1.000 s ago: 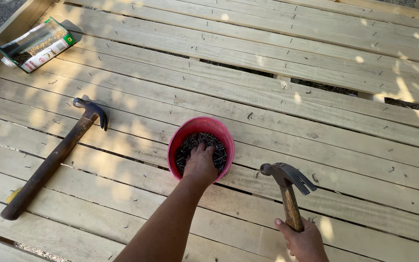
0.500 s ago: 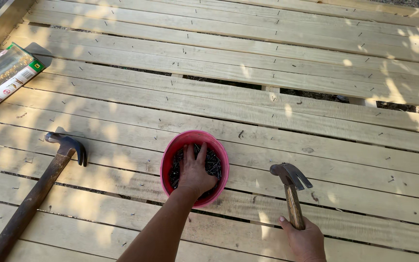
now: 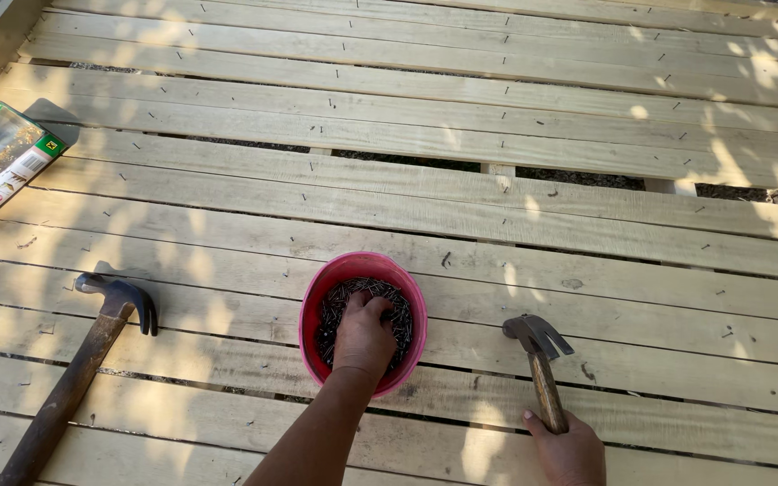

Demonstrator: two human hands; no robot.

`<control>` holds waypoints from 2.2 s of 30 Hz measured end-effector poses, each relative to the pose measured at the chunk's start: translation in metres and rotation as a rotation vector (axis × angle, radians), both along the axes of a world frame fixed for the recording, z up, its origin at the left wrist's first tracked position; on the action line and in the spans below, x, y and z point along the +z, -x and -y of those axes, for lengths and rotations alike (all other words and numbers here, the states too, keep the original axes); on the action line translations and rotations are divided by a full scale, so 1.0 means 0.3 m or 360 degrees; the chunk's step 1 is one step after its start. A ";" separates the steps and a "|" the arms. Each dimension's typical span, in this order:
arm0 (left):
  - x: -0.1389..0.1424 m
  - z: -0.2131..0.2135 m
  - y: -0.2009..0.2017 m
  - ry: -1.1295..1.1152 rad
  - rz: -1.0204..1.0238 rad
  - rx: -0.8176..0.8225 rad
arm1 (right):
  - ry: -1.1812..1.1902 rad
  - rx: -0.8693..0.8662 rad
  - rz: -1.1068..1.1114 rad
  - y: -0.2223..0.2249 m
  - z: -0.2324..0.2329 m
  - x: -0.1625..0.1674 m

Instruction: The person repeatedly picks nails from a pink bucket and hammers them into a wooden pallet using a claw hammer. The task continues across multiple planks with the hammer and bucket remaining in view.

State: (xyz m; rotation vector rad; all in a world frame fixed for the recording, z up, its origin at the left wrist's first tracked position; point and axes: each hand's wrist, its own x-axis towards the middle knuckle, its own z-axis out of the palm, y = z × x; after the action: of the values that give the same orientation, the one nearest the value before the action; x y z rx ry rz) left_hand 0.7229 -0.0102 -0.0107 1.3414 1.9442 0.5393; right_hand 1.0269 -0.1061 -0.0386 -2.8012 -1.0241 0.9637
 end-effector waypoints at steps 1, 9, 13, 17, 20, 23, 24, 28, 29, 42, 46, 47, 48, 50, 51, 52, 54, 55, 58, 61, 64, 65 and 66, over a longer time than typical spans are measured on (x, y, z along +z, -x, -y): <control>-0.007 -0.003 -0.004 -0.0002 0.0012 0.0031 | -0.0011 -0.0006 0.0000 0.000 0.004 0.001; -0.043 0.006 0.017 -0.0072 0.0205 0.0320 | -0.0012 0.0019 0.0013 0.002 0.008 0.004; -0.019 0.029 0.033 -0.0255 0.0453 0.0550 | -0.0098 0.0038 0.0036 0.003 0.006 0.006; 0.012 0.083 0.026 -0.0277 0.0593 0.0678 | -0.0087 0.0015 0.0024 -0.001 -0.009 -0.001; 0.020 0.117 0.005 -0.0379 0.0591 0.0653 | -0.0007 0.0047 0.0065 0.000 -0.020 0.002; 0.014 0.130 -0.011 -0.0516 0.0581 0.0651 | 0.0047 0.0082 0.0066 -0.008 -0.031 -0.006; 0.010 0.134 -0.015 -0.0555 0.0582 0.0654 | 0.0109 0.0076 0.0035 -0.009 -0.033 -0.005; -0.003 0.141 -0.009 -0.0484 0.0505 0.0627 | 0.0079 0.0066 0.0061 -0.005 -0.035 -0.002; -0.007 0.137 -0.007 -0.0555 0.0486 0.0591 | 0.0098 0.0053 0.0051 -0.004 -0.034 -0.002; -0.061 0.130 -0.001 -0.0706 0.0088 0.0510 | 0.0038 0.0034 0.0052 -0.018 -0.040 -0.057; -0.054 0.129 -0.006 -0.0760 0.0112 0.0543 | 0.0039 0.0079 0.0055 -0.027 -0.040 -0.067; -0.050 0.126 -0.006 -0.0790 0.0095 0.0533 | 0.0030 0.0092 0.0055 -0.029 -0.042 -0.070; -0.045 0.129 -0.008 -0.0814 0.0079 0.0522 | 0.0027 0.0103 0.0056 -0.032 -0.041 -0.072; -0.033 0.132 -0.012 -0.0847 0.0066 0.0523 | 0.0037 0.0121 0.0063 -0.035 -0.043 -0.077; -0.027 0.132 -0.014 -0.0866 0.0061 0.0522 | 0.0049 0.0127 0.0069 -0.036 -0.043 -0.080; -0.021 0.132 -0.016 -0.0874 -0.0065 0.0522 | 0.0060 0.0133 0.0076 -0.037 -0.045 -0.083; -0.007 0.134 -0.020 -0.0882 -0.0313 0.0517 | 0.0073 0.0083 0.0058 -0.036 -0.043 -0.087; -0.001 0.132 -0.021 -0.0832 -0.0258 0.0505 | 0.0079 0.0057 0.0049 -0.034 -0.044 -0.089; 0.012 0.132 -0.021 -0.0693 -0.0088 0.0501 | 0.0028 0.0049 -0.0012 -0.035 -0.035 -0.082; 0.010 0.130 -0.025 -0.0671 0.0123 0.0583 | 0.0037 0.0021 -0.0022 -0.030 -0.037 -0.066; -0.008 0.138 -0.023 -0.0724 0.0254 0.0608 | -0.0067 0.0050 -0.0044 -0.021 -0.020 -0.040; -0.016 0.140 -0.021 -0.0738 0.0198 0.0568 | -0.0067 0.0046 -0.0039 -0.017 -0.016 -0.032; -0.025 0.137 -0.014 -0.0755 0.0142 0.0529 | -0.0070 0.0044 -0.0036 -0.013 -0.015 -0.025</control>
State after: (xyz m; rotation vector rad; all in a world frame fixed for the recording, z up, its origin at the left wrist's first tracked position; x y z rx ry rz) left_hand 0.7272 -0.0514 -0.0180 1.2377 2.0527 1.2638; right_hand 1.0307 -0.1016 -0.0461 -2.7417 -1.0705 0.9610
